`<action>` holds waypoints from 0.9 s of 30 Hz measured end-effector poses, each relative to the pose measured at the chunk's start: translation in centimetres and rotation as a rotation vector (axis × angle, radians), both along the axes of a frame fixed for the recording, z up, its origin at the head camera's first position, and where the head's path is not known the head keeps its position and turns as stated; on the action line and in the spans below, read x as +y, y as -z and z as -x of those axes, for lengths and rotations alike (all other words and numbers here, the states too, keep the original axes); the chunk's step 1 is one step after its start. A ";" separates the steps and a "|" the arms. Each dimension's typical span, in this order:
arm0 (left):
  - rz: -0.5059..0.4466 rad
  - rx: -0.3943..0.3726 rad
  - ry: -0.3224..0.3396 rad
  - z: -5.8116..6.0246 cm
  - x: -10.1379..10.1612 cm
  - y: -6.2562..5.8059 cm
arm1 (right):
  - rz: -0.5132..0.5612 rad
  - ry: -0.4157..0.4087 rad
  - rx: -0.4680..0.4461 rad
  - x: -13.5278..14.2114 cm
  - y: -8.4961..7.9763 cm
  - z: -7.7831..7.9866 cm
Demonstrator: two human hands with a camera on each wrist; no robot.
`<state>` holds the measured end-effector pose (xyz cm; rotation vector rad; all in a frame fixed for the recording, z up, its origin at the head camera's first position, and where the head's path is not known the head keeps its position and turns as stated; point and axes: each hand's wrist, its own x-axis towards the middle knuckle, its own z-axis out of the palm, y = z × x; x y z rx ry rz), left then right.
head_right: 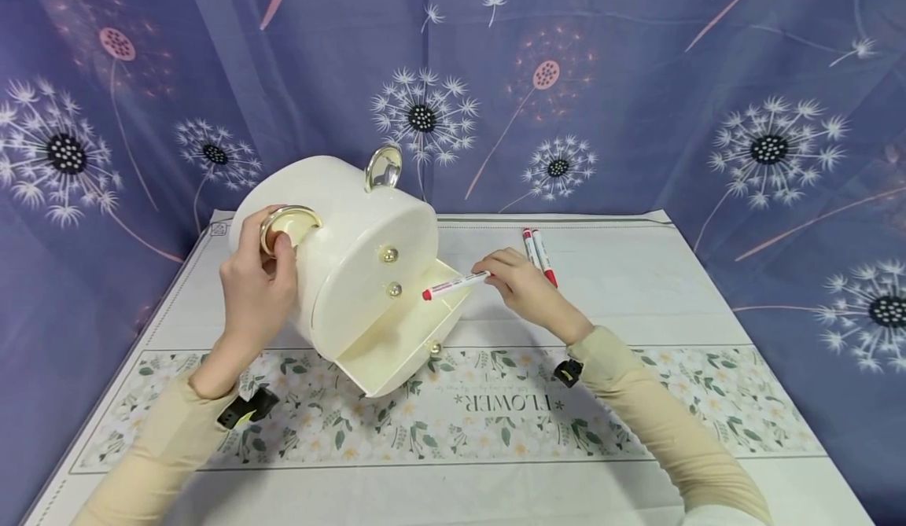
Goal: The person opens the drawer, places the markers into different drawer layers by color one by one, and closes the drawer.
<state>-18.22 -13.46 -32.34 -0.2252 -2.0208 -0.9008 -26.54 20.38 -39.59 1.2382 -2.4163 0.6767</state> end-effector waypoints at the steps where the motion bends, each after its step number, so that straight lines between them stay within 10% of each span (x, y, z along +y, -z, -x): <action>1: -0.001 -0.004 0.001 0.0 0.0 0.0 | -0.012 -0.008 0.005 -0.2 -0.1 -0.1; 27: -0.003 0.008 -0.011 0.1 0.2 0.1 | -0.257 -0.153 0.116 -4.6 0.2 -0.8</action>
